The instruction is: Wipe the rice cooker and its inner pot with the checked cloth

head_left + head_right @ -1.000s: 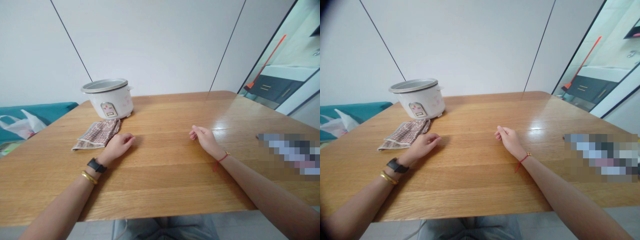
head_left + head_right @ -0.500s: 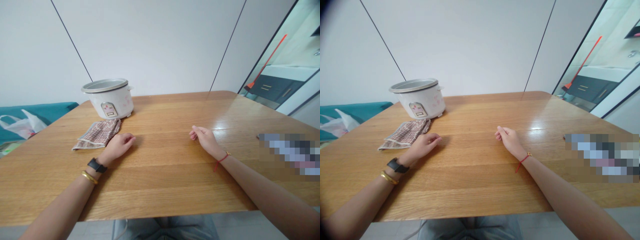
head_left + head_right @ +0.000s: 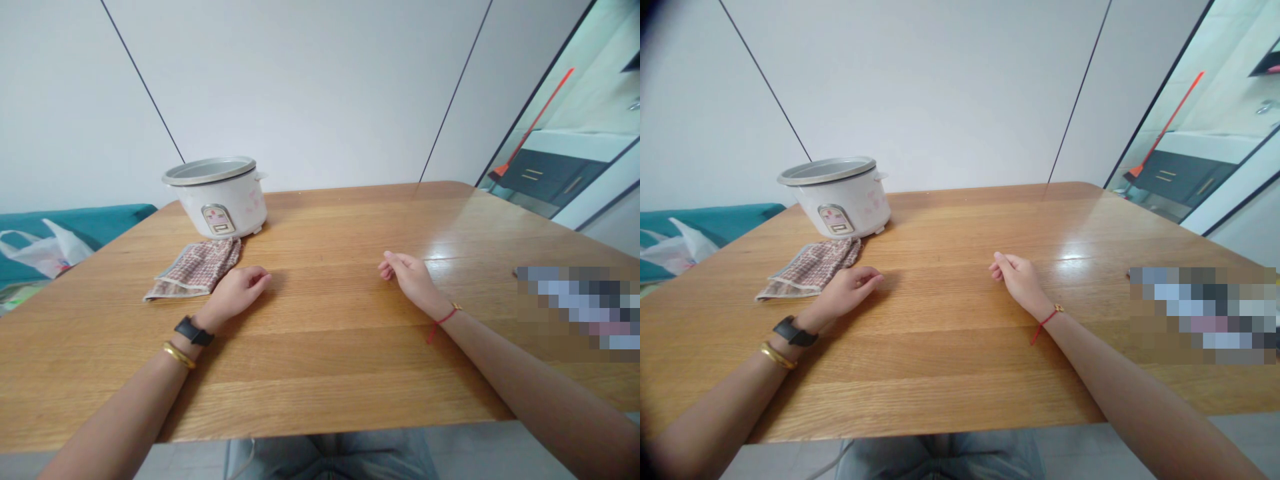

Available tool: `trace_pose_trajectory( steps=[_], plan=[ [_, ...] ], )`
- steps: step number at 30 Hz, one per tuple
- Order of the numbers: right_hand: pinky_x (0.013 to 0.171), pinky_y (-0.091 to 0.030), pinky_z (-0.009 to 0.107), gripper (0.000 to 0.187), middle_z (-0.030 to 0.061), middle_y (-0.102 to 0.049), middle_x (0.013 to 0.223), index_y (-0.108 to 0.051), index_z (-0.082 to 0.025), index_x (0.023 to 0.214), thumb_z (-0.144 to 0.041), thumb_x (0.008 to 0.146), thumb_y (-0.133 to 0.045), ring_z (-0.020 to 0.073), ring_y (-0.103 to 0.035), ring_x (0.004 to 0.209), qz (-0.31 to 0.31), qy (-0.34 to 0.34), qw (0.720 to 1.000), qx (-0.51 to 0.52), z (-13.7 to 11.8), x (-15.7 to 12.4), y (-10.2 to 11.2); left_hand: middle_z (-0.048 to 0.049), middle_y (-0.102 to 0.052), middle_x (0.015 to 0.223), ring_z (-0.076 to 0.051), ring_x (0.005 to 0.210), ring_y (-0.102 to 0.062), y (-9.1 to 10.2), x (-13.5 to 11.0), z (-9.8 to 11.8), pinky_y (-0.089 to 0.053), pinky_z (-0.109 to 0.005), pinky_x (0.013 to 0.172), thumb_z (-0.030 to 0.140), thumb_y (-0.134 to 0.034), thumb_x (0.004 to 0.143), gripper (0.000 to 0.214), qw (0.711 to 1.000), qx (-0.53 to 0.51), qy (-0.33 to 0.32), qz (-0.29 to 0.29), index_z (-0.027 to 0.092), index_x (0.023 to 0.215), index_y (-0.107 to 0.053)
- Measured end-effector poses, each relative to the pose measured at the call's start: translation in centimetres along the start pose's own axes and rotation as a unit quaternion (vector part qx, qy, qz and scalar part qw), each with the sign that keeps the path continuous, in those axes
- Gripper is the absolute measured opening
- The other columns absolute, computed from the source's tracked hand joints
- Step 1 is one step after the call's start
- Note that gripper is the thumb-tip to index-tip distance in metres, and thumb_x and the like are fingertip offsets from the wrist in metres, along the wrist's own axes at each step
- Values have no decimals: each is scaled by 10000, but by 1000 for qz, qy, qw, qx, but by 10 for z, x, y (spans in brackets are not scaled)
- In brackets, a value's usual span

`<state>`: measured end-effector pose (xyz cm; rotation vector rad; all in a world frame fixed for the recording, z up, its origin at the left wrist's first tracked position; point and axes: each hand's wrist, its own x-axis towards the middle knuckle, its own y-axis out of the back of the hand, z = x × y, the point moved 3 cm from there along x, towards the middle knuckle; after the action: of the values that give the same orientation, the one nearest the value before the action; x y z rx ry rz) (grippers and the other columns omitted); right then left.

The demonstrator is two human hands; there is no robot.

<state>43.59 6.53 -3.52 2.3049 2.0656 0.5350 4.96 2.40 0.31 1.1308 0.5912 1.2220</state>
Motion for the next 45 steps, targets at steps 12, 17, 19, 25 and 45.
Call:
trace_pose_trajectory(
  steps=[12,17,19,25,45],
  plan=[
    [596,-497,334,693,69,-655,603,-688,-191,641,-876,708,-610,179,-603,557,1,2,1000,-1,-3,-1,-1,-56,-732,827,-200,714,-642,-1,0,-1,-420,-310,674,482,-442,1003,419,1000,-8,4,-2,181,890,-711],
    [599,-499,336,694,70,-659,607,-690,-193,644,-880,705,-611,181,-606,561,2,0,1000,1,-1,-1,0,-52,-721,797,-197,698,-635,0,0,1,-412,-306,658,479,-443,1000,418,1000,-8,2,-2,181,860,-701],
    [601,-499,336,694,69,-660,606,-690,-194,644,-880,710,-607,181,-606,562,3,0,1000,0,-1,-1,0,-50,-717,792,-196,695,-632,0,0,1,-409,-307,659,479,-443,999,416,1000,-8,3,-4,181,858,-697],
    [598,-499,333,685,68,-662,611,-690,-197,645,-871,728,-597,180,-606,565,0,5,1000,-6,-1,-1,0,-56,-723,821,-204,721,-640,0,0,0,-411,-312,674,486,-436,1000,422,1000,-6,3,-6,184,872,-702],
    [739,-496,380,580,86,-714,728,-688,-220,659,-738,867,-531,229,-647,709,-105,51,990,-83,-14,30,-48,-31,-643,1114,-197,1029,-571,94,25,-80,-477,-321,902,429,-568,867,272,851,-323,249,330,201,1016,-560]
  ],
)
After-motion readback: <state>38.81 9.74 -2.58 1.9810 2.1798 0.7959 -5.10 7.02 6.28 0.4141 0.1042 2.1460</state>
